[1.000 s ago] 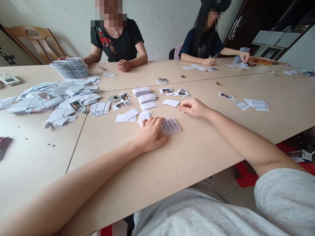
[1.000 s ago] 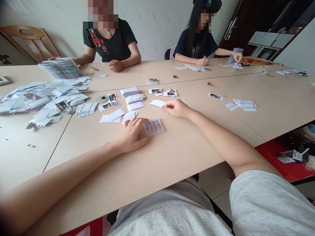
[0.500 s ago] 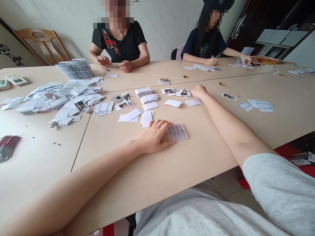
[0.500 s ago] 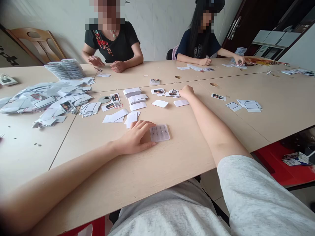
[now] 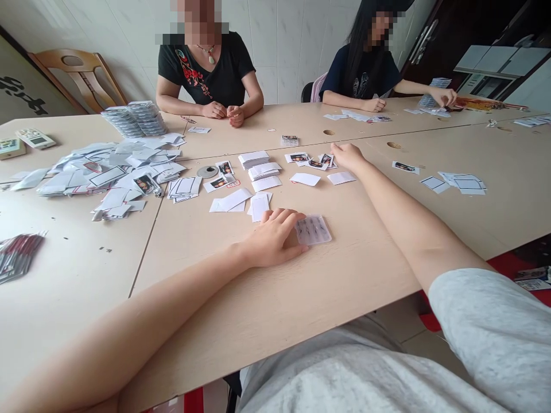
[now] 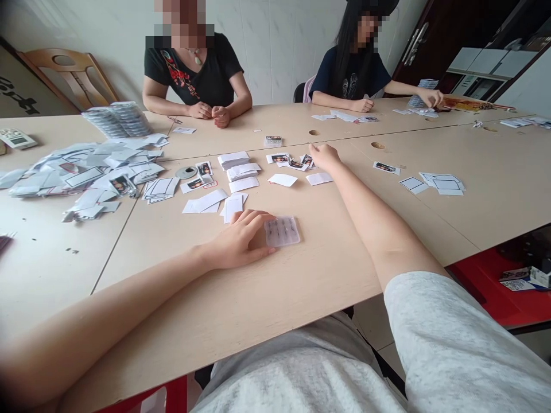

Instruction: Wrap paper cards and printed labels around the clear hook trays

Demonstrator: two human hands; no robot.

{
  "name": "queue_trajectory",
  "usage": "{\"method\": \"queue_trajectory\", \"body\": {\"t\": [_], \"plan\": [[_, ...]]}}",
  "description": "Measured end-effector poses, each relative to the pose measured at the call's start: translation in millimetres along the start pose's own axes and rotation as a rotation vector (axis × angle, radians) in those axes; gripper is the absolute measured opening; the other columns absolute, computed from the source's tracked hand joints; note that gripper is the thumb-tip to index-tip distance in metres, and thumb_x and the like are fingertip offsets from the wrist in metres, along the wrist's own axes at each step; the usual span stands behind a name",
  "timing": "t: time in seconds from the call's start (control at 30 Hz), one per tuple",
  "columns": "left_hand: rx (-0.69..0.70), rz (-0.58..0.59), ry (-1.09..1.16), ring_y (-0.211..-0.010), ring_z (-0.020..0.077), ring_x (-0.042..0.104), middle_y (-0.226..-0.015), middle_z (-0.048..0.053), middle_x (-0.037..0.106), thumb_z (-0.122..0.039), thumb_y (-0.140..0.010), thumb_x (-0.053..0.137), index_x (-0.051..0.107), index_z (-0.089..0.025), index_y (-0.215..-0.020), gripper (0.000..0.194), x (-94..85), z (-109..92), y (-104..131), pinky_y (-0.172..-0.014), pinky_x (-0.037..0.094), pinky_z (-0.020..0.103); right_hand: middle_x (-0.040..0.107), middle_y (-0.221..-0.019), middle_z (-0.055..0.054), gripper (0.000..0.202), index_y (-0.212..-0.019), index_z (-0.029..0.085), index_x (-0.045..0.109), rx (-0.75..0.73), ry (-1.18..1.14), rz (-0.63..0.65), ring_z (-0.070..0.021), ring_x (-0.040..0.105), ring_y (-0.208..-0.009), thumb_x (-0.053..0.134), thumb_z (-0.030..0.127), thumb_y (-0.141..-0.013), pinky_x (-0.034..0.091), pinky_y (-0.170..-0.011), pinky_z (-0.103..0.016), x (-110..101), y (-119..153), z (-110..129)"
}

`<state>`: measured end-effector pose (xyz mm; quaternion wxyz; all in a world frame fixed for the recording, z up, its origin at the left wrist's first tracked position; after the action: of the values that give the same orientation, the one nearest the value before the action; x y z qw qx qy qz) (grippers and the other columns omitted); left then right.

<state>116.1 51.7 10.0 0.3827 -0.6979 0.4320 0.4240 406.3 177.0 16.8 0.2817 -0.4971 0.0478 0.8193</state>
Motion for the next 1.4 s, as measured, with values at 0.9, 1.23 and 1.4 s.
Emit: {"method": "queue_trajectory", "body": {"t": [0.9,1.23,1.4], "plan": [[-0.002,0.012,-0.015,-0.117,0.0292,0.045,-0.126,0.015,0.052,-0.051,-0.085,0.049,0.037,-0.016,-0.132,0.060,2.6,3,-1,-0.100,0.034,0.048,0.070,-0.089,-0.006,0.027,-0.085,0.020,0.070,-0.035,0.130,0.401,-0.0193,0.061,-0.079,0.077,0.020,-0.059,0.046,-0.073,-0.031,5,7,-17],[-0.001,0.016,-0.009,-0.118,0.0296,0.044,-0.127,0.014,0.051,-0.052,-0.085,0.048,0.036,-0.016,-0.132,0.060,3.0,2,-1,-0.100,0.035,0.048,0.065,-0.060,-0.005,0.023,-0.067,0.016,0.065,0.210,-0.169,0.322,-0.0219,0.064,-0.067,0.083,0.017,-0.053,0.046,-0.059,-0.033,7,12,-28],[-0.005,0.018,-0.008,-0.115,0.0297,0.046,-0.125,0.015,0.052,-0.051,-0.085,0.048,0.037,-0.015,-0.132,0.061,2.9,1,-1,-0.099,0.035,0.049,0.067,-0.071,-0.007,0.018,-0.078,0.014,0.066,0.222,-0.556,0.314,-0.0175,0.064,-0.066,0.076,0.011,-0.063,0.047,-0.059,-0.029,-2,11,-22]]}}
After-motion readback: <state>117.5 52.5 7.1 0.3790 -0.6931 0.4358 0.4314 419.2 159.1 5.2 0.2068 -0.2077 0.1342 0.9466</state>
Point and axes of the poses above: each hand's wrist, its own y-axis away from the middle knuckle, its own x-axis out of the palm, z = x × y, the point moved 10 cm from there along -y, towards the middle knuckle
